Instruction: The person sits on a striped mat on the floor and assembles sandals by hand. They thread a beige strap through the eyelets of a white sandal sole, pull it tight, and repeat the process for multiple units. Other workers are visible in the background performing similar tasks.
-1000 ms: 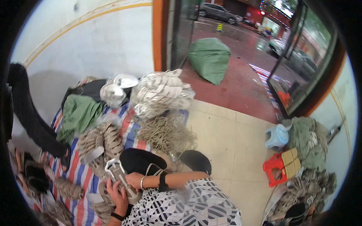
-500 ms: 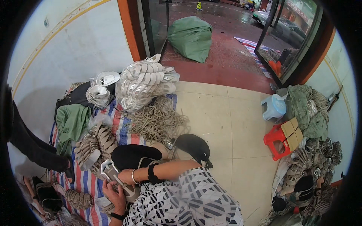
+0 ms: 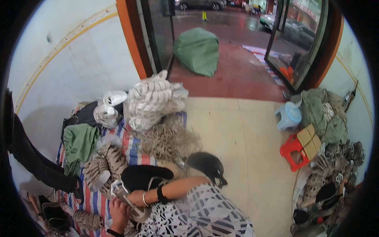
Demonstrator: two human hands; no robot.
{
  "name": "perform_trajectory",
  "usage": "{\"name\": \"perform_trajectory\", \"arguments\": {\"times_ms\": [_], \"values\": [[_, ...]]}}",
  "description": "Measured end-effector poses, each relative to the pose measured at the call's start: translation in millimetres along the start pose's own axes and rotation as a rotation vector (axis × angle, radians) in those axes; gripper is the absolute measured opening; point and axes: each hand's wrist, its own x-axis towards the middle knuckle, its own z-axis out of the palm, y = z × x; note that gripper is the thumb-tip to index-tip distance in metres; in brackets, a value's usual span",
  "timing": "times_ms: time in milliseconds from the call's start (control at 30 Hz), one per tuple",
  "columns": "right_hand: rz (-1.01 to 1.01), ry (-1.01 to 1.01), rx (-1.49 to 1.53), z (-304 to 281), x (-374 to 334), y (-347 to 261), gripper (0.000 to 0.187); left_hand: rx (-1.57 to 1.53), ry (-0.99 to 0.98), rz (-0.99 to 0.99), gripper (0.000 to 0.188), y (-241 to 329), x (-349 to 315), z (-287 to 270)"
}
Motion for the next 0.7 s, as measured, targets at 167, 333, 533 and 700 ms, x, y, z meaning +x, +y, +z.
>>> {"name": "perform_trajectory", "arguments": {"times_ms": [167,333,533,700], "values": [[0.025,-0.101,0.022,21.5,20.1,12.3,0.013,0.222,-0.152,0.053,0.017,9.3,26.4,-24.0],[-0.027,-0.019,-0.198,15.7,8.1,5.0,0.013,0.292,-0.297,0.086,0.02,7.5,30.0,-3.8],[0.095,0.015,-0.026,22.2,6.9,7.7,0.016,0.158,-0.369,-0.014,0.02,11.6,32.5,-10.7],[0.087,-0.007,-0.118,42.9,15.6,23.6,0.019,0.076,-0.304,-0.022,0.02,7.7,31.8,-7.4]]}}
